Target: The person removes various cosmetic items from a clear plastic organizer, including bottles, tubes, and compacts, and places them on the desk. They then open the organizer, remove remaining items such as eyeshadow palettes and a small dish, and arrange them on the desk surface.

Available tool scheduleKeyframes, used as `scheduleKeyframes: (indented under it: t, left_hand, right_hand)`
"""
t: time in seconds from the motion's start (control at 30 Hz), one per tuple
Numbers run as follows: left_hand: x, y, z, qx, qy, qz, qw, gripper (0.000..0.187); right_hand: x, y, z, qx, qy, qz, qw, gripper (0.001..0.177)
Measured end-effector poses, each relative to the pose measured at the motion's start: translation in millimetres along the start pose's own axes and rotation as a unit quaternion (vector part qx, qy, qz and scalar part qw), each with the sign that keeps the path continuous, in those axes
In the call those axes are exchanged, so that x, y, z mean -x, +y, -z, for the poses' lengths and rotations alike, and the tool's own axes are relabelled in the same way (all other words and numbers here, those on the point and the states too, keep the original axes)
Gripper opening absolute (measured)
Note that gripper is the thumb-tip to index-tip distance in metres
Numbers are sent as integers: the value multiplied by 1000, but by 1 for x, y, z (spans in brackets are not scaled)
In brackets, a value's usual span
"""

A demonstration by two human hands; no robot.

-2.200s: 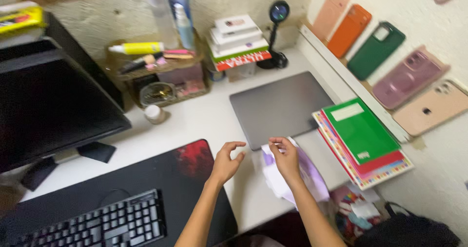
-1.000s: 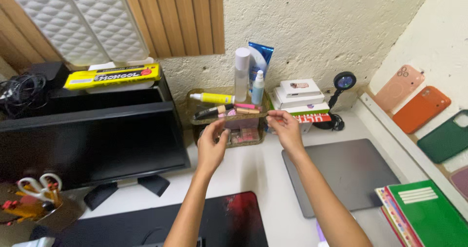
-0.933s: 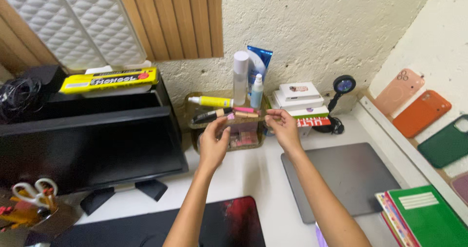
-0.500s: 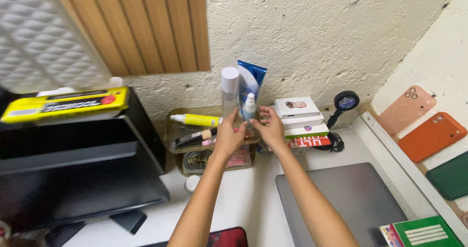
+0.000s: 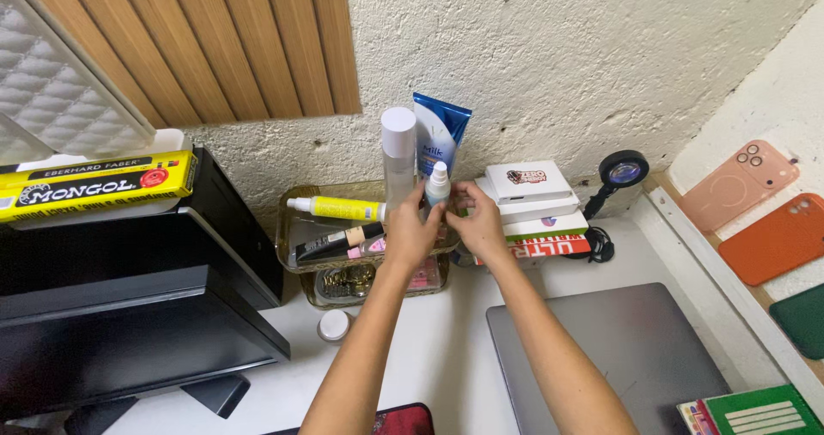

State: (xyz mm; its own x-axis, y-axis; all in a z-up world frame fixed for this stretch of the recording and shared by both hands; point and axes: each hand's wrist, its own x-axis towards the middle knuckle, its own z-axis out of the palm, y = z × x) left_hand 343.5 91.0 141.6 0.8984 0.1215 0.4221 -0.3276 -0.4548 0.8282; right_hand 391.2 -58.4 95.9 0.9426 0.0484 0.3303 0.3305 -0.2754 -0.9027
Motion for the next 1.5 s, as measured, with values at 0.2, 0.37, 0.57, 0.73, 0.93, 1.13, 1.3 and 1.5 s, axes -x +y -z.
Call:
scheduleKeyframes:
  t: [0.2, 0.37, 0.57, 0.73, 0.93, 1.13, 1.3, 1.5]
  left_hand:
    - [9, 15, 8, 1, 12, -11, 1000, 47]
    - [13, 34, 21, 20, 30, -42, 998, 46]
    - [25, 59, 46, 36, 24, -59, 997, 45]
    - [48, 79, 77, 33, 19, -68, 997, 43]
    - [87, 80, 117, 45, 15, -5, 999, 47]
    - [141, 53, 147, 37, 44, 40, 998, 45]
    - [187, 32, 175, 2, 66, 98, 993, 44]
    - [235, -5, 204, 26, 58, 167, 984, 46]
  right_hand:
    - [9, -17, 5, -9, 2, 1, 1000, 44]
    - [11, -36, 14, -2, 0, 63, 998, 46]
    - [28, -81, 21, -13, -16, 70, 997, 44]
    - [55, -114, 19, -88, -54, 23, 994, 44]
    - [90, -124, -7, -151, -107, 46, 982, 45]
    - [138, -113, -48, -170, -141, 30, 975, 46]
    - [177, -92, -89, -157, -176, 62, 970, 45]
    - [222, -80, -144, -136, -197, 17, 971, 47]
